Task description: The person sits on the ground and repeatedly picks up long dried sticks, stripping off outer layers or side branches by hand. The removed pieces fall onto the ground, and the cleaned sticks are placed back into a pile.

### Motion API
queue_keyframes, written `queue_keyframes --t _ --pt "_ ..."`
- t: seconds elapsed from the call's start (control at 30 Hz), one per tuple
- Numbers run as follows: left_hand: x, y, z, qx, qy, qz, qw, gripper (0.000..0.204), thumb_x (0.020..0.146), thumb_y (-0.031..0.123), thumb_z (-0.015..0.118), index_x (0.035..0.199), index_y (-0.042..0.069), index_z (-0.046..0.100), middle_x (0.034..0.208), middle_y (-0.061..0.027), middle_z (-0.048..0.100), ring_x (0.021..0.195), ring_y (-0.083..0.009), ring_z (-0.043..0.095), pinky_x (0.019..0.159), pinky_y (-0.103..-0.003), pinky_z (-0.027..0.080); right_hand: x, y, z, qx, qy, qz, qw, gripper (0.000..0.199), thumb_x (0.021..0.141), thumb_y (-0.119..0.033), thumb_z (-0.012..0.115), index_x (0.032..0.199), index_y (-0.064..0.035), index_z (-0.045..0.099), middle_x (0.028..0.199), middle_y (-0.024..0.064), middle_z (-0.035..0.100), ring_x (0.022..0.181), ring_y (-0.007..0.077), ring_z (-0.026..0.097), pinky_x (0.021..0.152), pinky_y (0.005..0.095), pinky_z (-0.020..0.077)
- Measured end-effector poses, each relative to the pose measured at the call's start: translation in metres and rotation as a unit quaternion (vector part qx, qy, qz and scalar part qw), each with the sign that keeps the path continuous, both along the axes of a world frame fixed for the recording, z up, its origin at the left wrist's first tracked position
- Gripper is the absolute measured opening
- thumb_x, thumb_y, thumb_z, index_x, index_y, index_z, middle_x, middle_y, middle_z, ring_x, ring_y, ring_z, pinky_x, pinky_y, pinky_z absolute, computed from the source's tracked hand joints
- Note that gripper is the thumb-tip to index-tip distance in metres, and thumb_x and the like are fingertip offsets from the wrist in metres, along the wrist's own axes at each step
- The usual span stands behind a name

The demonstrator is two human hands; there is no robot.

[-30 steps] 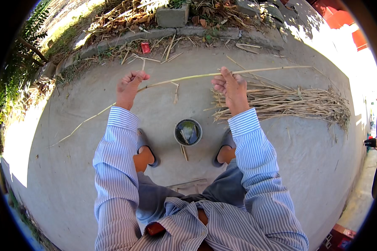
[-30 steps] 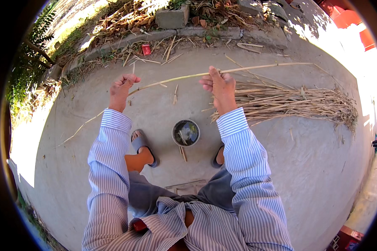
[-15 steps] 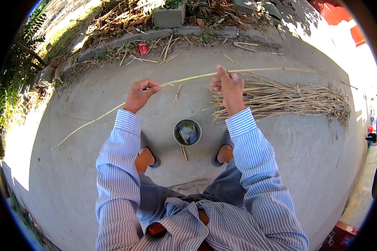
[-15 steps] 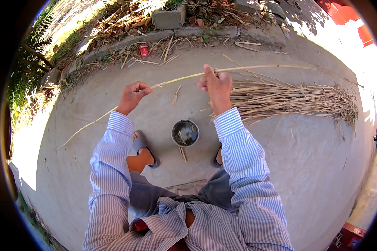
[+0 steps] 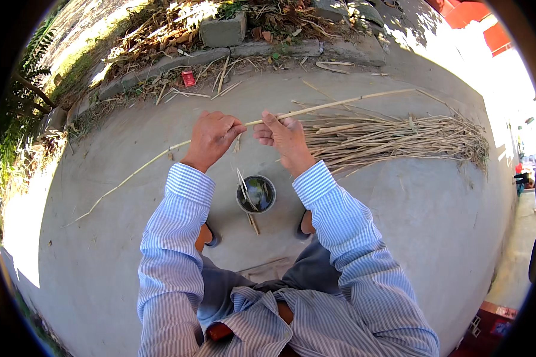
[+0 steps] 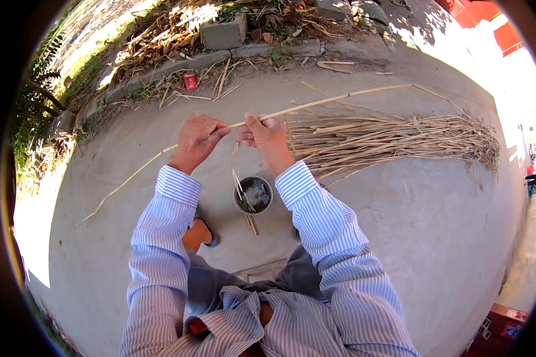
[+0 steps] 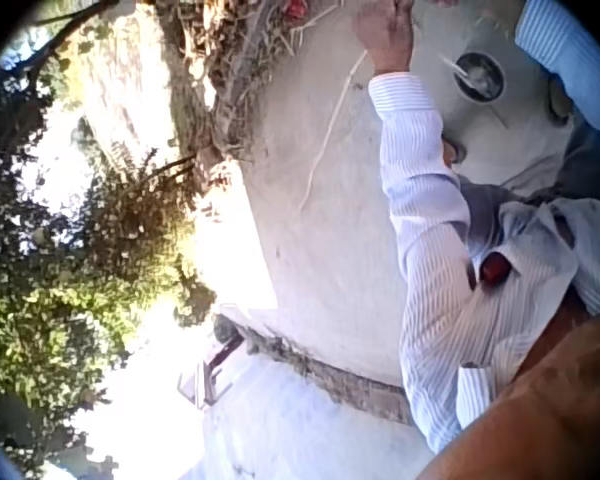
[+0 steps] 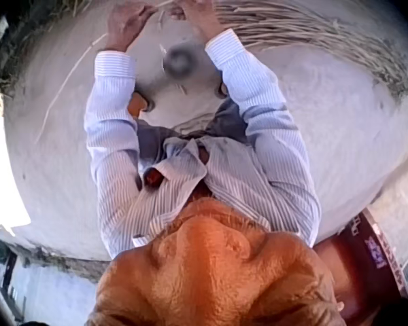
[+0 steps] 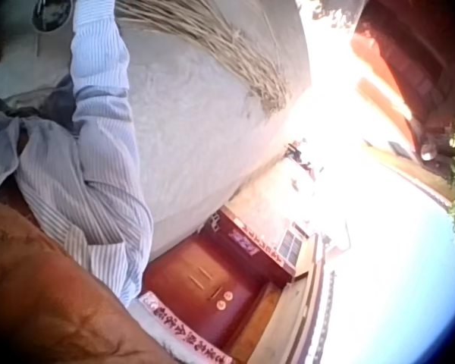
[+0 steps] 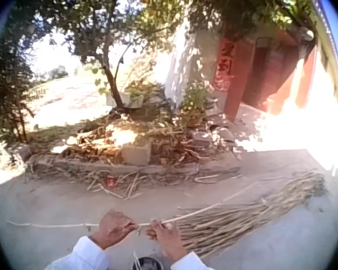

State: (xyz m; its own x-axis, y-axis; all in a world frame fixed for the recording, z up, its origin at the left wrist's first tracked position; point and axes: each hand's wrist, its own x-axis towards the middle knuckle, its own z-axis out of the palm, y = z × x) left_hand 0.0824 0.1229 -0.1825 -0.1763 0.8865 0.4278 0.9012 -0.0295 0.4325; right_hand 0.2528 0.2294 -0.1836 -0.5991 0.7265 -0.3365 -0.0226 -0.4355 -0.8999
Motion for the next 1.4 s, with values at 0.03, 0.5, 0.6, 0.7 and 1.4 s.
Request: queue_keyframes --t 0.03,0.5,0.6,0.7,1.4 --pt "0.000 0.000 0.000 -0.052 0.003 -0.009 0.999 0.019 0.079 0.023 0.071 0.081 0.005 0.066 0.077 -0.0103 0.066 0.076 -0.0262 0.062 0.073 -0.038 0.045 0.003 0.004 -0.002 0.001 0.001 -0.008 1.000 0.039 0.088 -0.033 0.066 0.101 0.0043 0.059 0.088 0.0121 0.066 0.076 0.0162 0.065 0.064 0.0257 0.0520" --pt "0.020 -0.008 0.004 -0.049 -0.160 -0.003 0.986 0.017 0.080 0.017 0.071 0.090 0.003 0.068 0.082 -0.0094 0.067 0.078 -0.0205 0.064 0.070 -0.032 0.048 0.021 0.020 0.011 0.012 0.026 -0.001 1.000 0.033 0.090 -0.023 0.065 0.108 0.0035 0.057 0.095 0.0113 0.065 0.085 0.0193 0.066 0.074 0.0291 0.0520" --pt "0.037 -0.001 0.000 -0.029 -0.123 0.041 0.991 0.017 0.081 0.016 0.071 0.091 0.003 0.068 0.081 -0.0092 0.068 0.078 -0.0194 0.064 0.070 -0.032 0.048 0.015 0.009 0.012 -0.006 0.031 0.016 0.999 0.036 0.091 -0.024 0.063 0.111 0.0047 0.056 0.098 0.0134 0.065 0.087 0.0214 0.067 0.077 0.0313 0.0522" --pt "0.035 -0.003 -0.002 -0.034 -0.245 0.064 0.967 0.016 0.083 0.016 0.070 0.092 0.003 0.068 0.081 -0.0067 0.068 0.077 -0.0137 0.063 0.068 -0.028 0.048 0.016 0.015 0.011 -0.012 0.007 0.032 0.999 0.035 0.092 -0.023 0.061 0.112 0.0055 0.055 0.099 0.0141 0.065 0.090 0.0223 0.067 0.077 0.0312 0.0524" --pt "-0.028 -0.038 -0.028 -0.159 -0.315 0.041 0.935 0.023 0.082 0.019 0.072 0.093 0.000 0.067 0.087 -0.0041 0.069 0.080 -0.0124 0.061 0.073 -0.028 0.048 0.014 0.029 0.003 -0.004 -0.023 -0.036 0.999 0.030 0.092 -0.023 0.062 0.106 0.0028 0.053 0.096 0.0141 0.065 0.091 0.0223 0.067 0.075 0.0296 0.0529"
